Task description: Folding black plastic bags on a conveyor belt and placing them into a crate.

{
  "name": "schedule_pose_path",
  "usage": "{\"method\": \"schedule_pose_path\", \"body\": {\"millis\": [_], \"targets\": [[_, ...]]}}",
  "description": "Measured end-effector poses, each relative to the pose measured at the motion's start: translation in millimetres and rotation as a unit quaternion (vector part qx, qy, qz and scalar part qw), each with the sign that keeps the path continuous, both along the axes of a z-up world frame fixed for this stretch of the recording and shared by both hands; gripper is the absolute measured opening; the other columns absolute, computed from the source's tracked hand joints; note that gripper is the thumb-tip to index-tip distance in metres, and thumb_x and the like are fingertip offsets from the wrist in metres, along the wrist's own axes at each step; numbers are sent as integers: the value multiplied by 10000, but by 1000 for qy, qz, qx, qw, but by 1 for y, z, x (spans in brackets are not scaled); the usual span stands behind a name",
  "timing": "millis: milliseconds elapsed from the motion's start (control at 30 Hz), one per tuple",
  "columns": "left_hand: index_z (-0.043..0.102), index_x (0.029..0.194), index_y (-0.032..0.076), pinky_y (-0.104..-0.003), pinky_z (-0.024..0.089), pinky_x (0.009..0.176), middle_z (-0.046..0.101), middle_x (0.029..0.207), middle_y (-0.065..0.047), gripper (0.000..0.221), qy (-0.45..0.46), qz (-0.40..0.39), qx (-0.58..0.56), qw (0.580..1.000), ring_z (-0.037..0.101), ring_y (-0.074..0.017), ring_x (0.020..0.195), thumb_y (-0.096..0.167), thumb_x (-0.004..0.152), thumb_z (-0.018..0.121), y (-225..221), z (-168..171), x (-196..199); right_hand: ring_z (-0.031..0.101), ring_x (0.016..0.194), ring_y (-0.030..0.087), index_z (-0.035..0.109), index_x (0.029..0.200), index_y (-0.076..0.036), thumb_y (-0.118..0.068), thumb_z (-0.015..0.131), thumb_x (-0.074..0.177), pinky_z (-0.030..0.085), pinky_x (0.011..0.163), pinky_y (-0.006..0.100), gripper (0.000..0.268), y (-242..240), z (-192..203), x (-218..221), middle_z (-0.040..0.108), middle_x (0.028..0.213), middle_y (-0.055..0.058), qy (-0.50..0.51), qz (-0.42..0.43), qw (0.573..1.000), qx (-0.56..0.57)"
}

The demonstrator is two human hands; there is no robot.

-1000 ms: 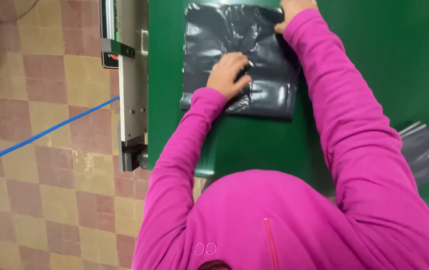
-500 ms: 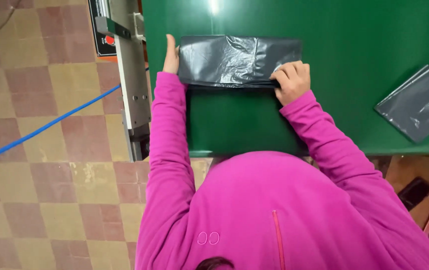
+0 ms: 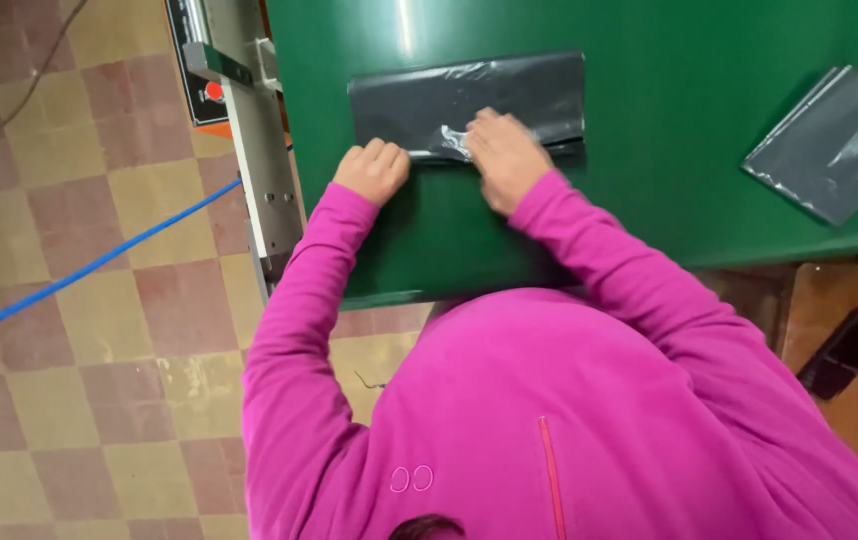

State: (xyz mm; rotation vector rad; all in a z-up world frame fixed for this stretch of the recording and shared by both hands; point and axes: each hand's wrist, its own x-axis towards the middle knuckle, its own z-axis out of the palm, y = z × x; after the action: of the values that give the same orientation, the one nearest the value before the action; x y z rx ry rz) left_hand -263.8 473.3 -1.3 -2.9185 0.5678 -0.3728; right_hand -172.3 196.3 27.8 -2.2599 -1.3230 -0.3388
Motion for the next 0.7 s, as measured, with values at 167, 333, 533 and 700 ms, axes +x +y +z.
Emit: {"method": "schedule_pose_path", "body": {"millis": [167, 333, 533, 700], "targets": [[773, 965, 130, -429, 531, 737, 726, 895, -79, 244, 318, -63, -200, 925, 711, -319, 832, 342, 931, 656, -65, 45, 30, 529, 1331, 418, 596, 1305, 14, -71, 735, 802, 380, 1147, 552, 528, -2, -59, -32, 602, 1377, 232, 165, 142, 975, 48], [781, 973, 118, -322, 542, 703, 778, 862, -32, 467, 493, 88, -510, 699, 742, -211, 791, 448, 996, 451, -51, -72, 96, 624, 1264, 336, 633, 1354, -33, -54, 639, 964, 478, 1091, 457, 390, -64, -130, -49, 706, 1297, 181, 412, 59, 893, 169], [697, 946, 48, -399, 511, 650, 692, 792, -121, 461, 368, 162, -535, 743, 668, -355, 741, 473, 1038, 541, -51, -89, 103, 652, 938, 207, 600, 1370, -6, -161, 499, 1133, 517, 847, 389, 300, -73, -174, -18, 692, 1172, 127, 704, -152, 580, 381], [607, 912, 68, -504, 507, 654, 697, 783, -176, 419, 179, 144, -341, 912, 668, -408, 744, 474, 1007, 647, -94, -47, 100, 758, 1028, 270, 535, 1325, -39, -167, 418, 1072, 642, 881, 436, 306, -63, -133, -2, 710, 1239, 125, 769, -203, 426, 431]]}}
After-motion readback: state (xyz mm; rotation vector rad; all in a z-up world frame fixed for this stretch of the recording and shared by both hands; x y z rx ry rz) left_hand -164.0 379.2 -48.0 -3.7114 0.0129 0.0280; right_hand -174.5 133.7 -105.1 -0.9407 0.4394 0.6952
